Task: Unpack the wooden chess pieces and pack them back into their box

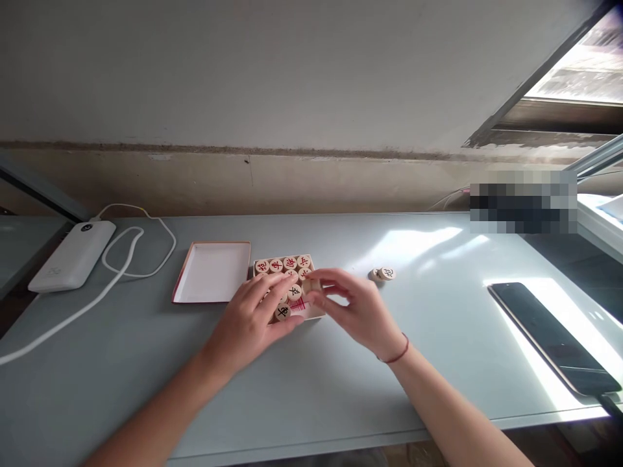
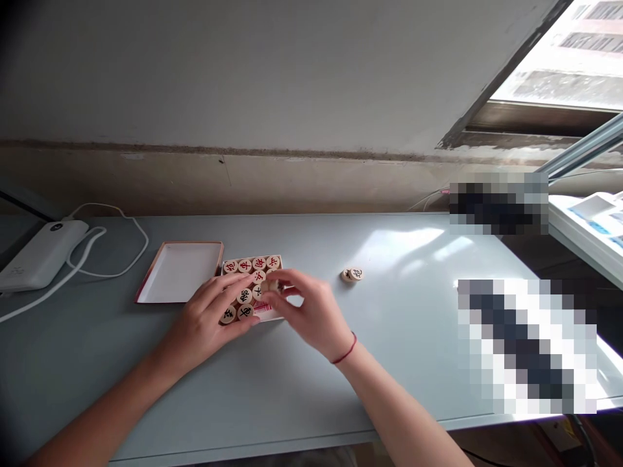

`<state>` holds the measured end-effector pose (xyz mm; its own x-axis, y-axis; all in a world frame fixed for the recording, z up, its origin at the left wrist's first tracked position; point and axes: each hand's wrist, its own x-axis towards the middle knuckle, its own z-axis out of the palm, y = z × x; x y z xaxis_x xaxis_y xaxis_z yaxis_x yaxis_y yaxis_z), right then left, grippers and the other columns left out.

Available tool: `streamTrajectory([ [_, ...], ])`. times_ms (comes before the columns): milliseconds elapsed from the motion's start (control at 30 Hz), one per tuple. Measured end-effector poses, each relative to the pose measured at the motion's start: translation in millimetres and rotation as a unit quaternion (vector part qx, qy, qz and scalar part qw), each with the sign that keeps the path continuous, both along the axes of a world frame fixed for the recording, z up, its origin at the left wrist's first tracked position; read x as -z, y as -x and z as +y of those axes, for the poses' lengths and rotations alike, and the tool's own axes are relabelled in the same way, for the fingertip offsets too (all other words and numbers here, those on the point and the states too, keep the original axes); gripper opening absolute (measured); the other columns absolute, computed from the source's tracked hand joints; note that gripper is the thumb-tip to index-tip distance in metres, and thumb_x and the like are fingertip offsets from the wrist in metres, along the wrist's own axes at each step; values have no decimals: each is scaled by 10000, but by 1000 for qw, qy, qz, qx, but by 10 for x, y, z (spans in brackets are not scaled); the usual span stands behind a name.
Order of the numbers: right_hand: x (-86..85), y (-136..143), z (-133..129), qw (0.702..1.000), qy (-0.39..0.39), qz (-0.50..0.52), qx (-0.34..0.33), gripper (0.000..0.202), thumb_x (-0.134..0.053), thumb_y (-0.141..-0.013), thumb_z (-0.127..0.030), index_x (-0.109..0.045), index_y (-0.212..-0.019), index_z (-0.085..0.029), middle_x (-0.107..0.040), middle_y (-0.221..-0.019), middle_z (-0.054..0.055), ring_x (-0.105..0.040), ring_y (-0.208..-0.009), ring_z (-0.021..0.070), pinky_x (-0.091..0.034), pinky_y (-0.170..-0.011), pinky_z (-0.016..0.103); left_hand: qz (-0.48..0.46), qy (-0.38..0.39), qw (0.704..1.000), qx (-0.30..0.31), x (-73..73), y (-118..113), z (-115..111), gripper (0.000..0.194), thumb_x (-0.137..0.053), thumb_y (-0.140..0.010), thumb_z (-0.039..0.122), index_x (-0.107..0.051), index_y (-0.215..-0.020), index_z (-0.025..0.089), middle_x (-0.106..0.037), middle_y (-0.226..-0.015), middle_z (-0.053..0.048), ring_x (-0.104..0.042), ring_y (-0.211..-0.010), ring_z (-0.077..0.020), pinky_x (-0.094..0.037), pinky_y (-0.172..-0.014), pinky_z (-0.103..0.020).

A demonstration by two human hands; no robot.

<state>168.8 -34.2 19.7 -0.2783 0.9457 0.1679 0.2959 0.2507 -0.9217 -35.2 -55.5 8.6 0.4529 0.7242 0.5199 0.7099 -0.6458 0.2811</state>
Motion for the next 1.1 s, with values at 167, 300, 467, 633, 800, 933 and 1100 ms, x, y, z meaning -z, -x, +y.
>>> streamTrajectory([
  [167, 20, 147, -108, 989, 102, 82, -65, 275, -664, -799, -430, -615, -934, -195, -700, -842, 43, -681, -791, 169, -606, -726, 318, -41, 23, 998, 28, -24, -66, -41, 269, -544, -921, 234, -529, -1191, 233, -652, -1065, -47, -650, -982, -180, -546, -887, -320],
  [300, 44, 132, -101, 989, 123, 65, -54, 301, -675, -788, -445, -616, -940, -192, -698, -872, 48, -680, -821, 171, -610, -726, 313, -77, 67, 994, 45, 6, -80, -44, 191, -540, -912, 176, -557, -1098, 216, -634, -1036, -38, -655, -914, -147, -554, -822, -263],
  [467, 9, 65, -59, 992, 112, 61, -22, 273, -651, -815, -425, -619, -948, -189, -698, -915, 66, -684, -837, 174, -612, -701, 298, -98, 104, 989, 38, 74, -92, -26, 130, -530, -883, 127, -580, -973, 206, -619, -1003, -33, -646, -830, -127, -539, -739, -239],
  [633, -51, -7, -28, 995, 79, 59, 22, 257, -655, -813, -422, -630, -928, -194, -699, -939, 70, -685, -813, 171, -612, -674, 292, -22, 57, 997, 37, 62, -131, -2, 93, -564, -870, 133, -619, -837, 201, -679, -933, -10, -637, -877, -148, -465, -848, -316],
  [800, -43, -2, -43, 998, 65, 23, 12, 244, -634, -832, -420, -631, -940, -202, -701, -957, 67, -687, -851, 181, -608, -678, 289, 36, 19, 999, 24, 53, -139, -11, 98, -572, -865, 164, -655, -848, 215, -696, -897, -13, -594, -913, -187, -405, -847, -361],
  [933, -27, -3, -38, 998, 48, -34, -6, 190, -569, -881, -387, -629, -909, -208, -680, -892, 47, -654, -715, 141, -576, -557, 248, 75, 17, 997, 20, 83, -135, -20, 181, -607, -850, 280, -664, -1016, 237, -655, -1102, -58, -526, -1015, -255, -392, -855, -411],
  [1100, -22, -28, -37, 997, 5, -75, -28, 144, -569, -880, -336, -648, -884, -216, -622, -982, 60, -628, -713, 125, -590, -613, 266, 103, 34, 994, 13, 112, -115, -18, 179, -618, -839, 269, -662, -1012, 256, -612, -1175, -57, -491, -1078, -281, -372, -879, -449],
])
